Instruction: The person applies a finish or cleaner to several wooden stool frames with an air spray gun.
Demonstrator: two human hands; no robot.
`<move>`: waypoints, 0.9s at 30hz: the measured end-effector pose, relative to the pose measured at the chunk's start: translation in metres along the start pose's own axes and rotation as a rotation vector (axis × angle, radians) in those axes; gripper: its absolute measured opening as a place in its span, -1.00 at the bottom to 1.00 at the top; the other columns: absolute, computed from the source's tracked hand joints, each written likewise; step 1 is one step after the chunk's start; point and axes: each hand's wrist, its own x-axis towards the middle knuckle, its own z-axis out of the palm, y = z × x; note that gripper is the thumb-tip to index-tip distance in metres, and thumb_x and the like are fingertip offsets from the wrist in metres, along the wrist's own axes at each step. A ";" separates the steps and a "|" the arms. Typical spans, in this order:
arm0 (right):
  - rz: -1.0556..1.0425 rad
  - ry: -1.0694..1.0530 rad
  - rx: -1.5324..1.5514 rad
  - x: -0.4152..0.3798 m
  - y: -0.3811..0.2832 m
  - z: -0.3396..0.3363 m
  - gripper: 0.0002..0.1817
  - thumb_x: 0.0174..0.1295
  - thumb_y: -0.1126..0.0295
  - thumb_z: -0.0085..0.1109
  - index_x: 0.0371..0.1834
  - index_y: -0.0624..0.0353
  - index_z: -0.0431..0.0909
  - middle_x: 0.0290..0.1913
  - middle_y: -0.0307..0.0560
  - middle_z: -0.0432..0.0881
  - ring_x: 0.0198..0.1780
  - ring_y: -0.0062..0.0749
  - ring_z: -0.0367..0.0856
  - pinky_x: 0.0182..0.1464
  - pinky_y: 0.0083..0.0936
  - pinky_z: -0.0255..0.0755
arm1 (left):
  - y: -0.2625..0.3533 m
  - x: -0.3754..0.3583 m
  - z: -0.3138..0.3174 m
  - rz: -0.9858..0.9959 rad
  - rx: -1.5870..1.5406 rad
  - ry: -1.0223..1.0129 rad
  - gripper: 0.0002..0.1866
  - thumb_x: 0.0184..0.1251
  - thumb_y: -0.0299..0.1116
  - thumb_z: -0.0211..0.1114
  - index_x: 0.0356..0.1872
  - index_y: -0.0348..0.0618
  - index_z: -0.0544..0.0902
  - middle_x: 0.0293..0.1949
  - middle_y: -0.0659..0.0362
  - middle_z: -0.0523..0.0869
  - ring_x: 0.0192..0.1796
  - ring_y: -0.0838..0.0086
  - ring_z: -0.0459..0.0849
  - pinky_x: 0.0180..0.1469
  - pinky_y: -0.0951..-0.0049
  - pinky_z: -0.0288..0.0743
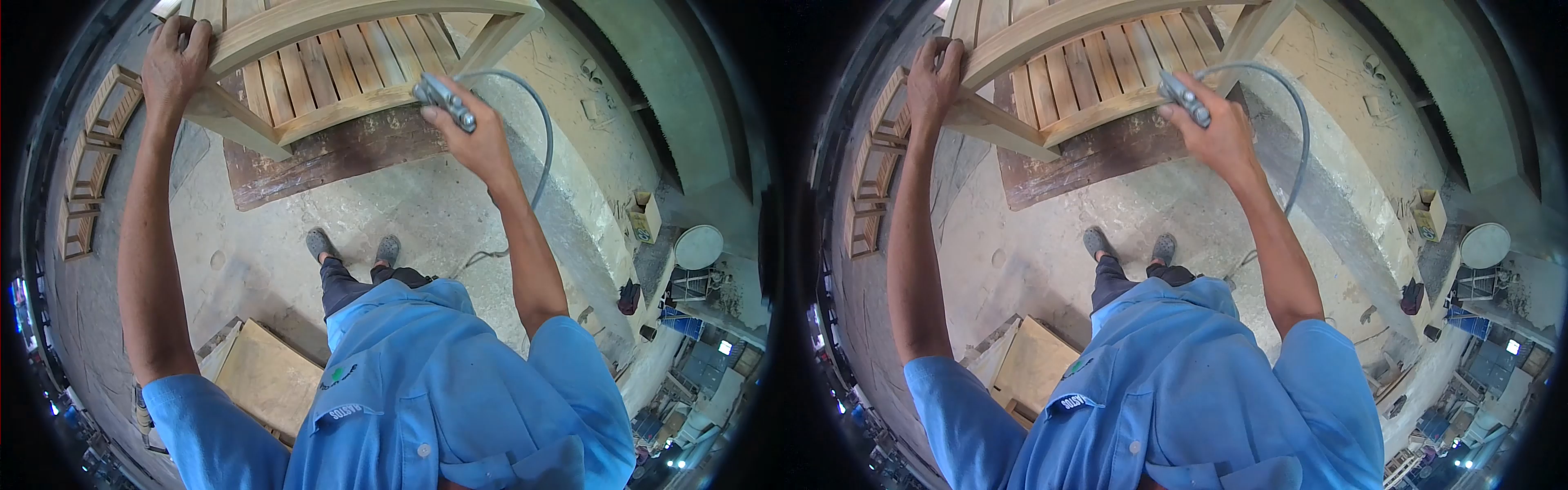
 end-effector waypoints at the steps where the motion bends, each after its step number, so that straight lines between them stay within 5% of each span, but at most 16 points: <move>1: 0.020 0.009 0.013 0.010 -0.005 0.001 -0.47 0.19 0.16 0.36 0.23 0.06 0.57 -0.16 0.12 0.75 -0.13 -0.19 0.76 -0.03 -0.39 0.54 | 0.001 -0.001 0.000 -0.006 0.006 0.009 -0.59 0.29 0.00 0.18 -0.08 -0.10 0.68 0.00 0.02 0.69 0.06 0.04 0.63 0.13 0.17 0.46; 15: 0.016 0.020 -0.010 -0.026 0.022 -0.006 -0.44 0.16 0.21 0.39 0.24 0.09 0.55 -0.05 0.14 0.73 0.00 -0.05 0.72 0.02 -0.35 0.53 | 0.002 -0.002 0.000 -0.016 -0.002 0.017 -0.59 0.30 0.00 0.17 -0.09 -0.11 0.68 -0.01 0.02 0.69 0.06 0.04 0.63 0.13 0.18 0.45; 27: -0.112 0.151 -0.023 0.047 0.001 0.002 -0.46 0.17 0.13 0.37 0.22 0.05 0.58 -0.11 0.10 0.75 -0.07 -0.12 0.75 -0.01 -0.34 0.54 | 0.007 -0.002 -0.003 -0.049 -0.024 0.021 -0.59 0.30 -0.02 0.19 -0.09 -0.15 0.68 -0.02 0.00 0.69 0.04 0.03 0.64 0.13 0.19 0.46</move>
